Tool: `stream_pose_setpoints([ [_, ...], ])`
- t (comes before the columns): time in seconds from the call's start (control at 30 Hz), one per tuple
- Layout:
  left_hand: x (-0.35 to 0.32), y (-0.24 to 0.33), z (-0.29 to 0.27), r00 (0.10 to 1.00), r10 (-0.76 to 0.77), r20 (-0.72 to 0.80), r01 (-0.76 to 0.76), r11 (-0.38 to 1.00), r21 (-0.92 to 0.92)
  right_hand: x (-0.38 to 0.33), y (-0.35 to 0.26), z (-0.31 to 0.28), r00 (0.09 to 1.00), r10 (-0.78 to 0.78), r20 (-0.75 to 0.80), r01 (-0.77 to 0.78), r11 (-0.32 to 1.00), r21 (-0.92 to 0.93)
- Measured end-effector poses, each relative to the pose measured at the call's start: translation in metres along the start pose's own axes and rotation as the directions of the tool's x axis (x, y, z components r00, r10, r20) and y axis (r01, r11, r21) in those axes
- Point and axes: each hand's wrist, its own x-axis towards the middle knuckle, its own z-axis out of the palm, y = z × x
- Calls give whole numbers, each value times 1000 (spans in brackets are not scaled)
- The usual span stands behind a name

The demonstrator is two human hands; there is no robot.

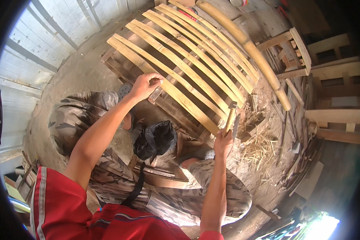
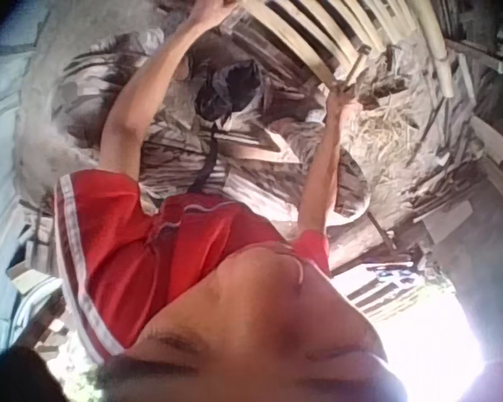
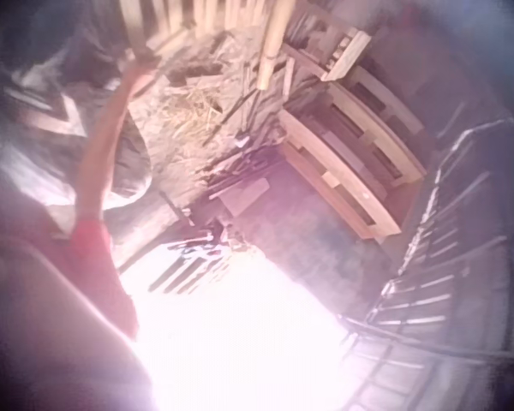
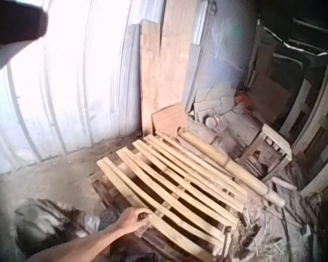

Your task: The person hammers nails into a bamboo slat frame using a hammer, securing the slats to the frame. They periodically flip the frame to work on the opposite side and continue nailing.

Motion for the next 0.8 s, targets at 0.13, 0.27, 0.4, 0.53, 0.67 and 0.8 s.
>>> stream_pose_setpoints([
  [0.13,0,5,6,996,83,-25,-82,996,38,-7,-3,6,960,-225,-167,207,971,-119],
  [0.27,0,-14,14,963,249,-103,-237,964,117,-15,-35,4,975,-196,-101,192,980,-42],
  [0.4,0,-20,15,963,250,-103,-244,967,69,-34,-104,-11,984,-143,105,128,982,137],
  [0.53,-1,-15,14,969,209,-131,-188,969,160,-42,-146,-4,953,-157,258,98,968,230],
  [0.67,0,-15,16,967,221,-127,-203,968,147,-49,-167,20,939,-226,258,152,949,276],
  [0.8,-1,-15,17,958,252,-136,-232,962,142,-54,-182,29,919,-284,273,174,914,365],
])
